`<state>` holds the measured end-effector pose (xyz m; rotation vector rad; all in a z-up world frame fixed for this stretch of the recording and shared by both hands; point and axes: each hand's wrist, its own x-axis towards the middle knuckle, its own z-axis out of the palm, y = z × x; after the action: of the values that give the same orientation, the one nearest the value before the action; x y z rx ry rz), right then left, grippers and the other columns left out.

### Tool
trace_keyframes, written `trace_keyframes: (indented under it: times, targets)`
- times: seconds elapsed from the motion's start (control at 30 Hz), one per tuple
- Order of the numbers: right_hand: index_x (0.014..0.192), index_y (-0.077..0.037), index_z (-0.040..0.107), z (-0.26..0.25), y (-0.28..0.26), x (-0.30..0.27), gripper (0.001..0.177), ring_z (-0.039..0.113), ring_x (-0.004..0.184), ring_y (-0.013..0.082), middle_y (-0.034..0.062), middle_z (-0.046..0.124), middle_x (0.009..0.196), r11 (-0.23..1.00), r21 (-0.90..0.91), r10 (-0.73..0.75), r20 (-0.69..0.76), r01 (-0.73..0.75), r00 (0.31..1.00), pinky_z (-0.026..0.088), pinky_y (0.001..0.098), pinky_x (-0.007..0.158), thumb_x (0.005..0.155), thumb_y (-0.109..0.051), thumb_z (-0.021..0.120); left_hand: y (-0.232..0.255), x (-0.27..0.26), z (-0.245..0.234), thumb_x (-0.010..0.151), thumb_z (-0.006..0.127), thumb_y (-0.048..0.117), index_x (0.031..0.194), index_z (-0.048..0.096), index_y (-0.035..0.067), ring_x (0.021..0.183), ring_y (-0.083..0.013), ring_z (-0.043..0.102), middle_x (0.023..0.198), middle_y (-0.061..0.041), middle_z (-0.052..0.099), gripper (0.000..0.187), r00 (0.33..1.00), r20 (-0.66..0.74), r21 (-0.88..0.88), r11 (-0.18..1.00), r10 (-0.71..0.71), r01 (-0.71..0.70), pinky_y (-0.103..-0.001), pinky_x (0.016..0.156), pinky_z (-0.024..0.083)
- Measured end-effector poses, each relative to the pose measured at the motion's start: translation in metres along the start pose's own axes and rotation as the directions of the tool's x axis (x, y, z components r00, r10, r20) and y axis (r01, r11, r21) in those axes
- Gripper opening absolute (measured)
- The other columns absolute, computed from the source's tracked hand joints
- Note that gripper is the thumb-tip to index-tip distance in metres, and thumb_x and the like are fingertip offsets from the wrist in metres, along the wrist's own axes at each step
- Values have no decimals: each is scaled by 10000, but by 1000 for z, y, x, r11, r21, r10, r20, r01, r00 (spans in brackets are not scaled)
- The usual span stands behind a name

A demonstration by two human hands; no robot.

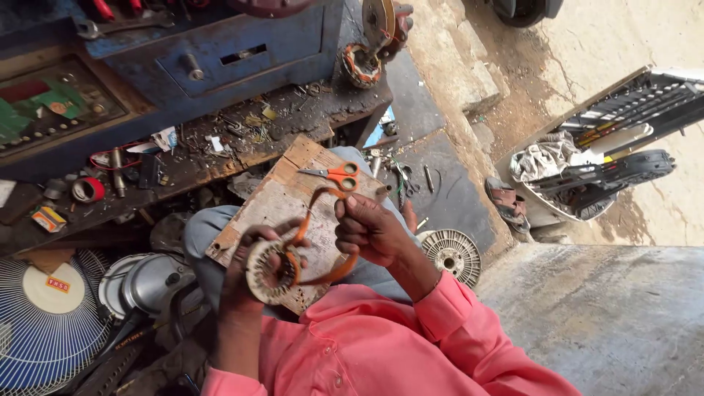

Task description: Manually rewinding or repairing the copper coils of an electric fan motor stator.

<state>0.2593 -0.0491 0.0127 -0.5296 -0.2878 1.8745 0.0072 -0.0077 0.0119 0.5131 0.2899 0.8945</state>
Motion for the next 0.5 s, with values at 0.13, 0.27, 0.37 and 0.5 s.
trace_keyframes:
  times: [0.13, 0.27, 0.37, 0.5]
  targets:
    - [1034, -51, 590, 3, -1, -8, 297, 273, 533, 68, -66, 273, 635, 1000, -9, 8, 45, -8, 999, 317, 253, 500, 1119, -326, 514, -14, -6, -19, 872, 805, 81, 1157, 598, 57, 1028, -315, 733, 1292, -255, 645, 353, 988, -3, -46, 987, -152, 152, -411, 807, 635]
    - [1051, -42, 599, 7, -3, -11, 294, 328, 552, 91, -46, 319, 649, 991, -131, 0, 104, 14, 995, 362, 273, 539, 1113, -317, 514, -25, -8, -38, 866, 801, 1, 1141, 619, 45, 881, -272, 734, 1086, -226, 703, 333, 985, -44, -55, 985, -165, 162, -352, 713, 625]
    - [1078, -17, 609, -7, 3, -8, 302, 408, 593, 118, -24, 386, 671, 979, -201, -29, 26, 34, 999, 450, 315, 617, 1112, -304, 522, -25, -6, -41, 856, 783, -40, 1108, 637, 37, 816, -244, 730, 998, -197, 726, 302, 991, -126, 29, 998, -51, 55, -333, 673, 617]
    - [1191, 6, 618, -6, 7, 2, 266, 610, 778, 156, 37, 618, 844, 962, -266, -120, -228, 57, 966, 556, 357, 817, 1068, -220, 549, -23, -5, -30, 833, 763, -83, 1068, 653, 46, 818, -166, 716, 967, -146, 755, 290, 960, -249, 327, 944, 127, -40, -288, 673, 595]
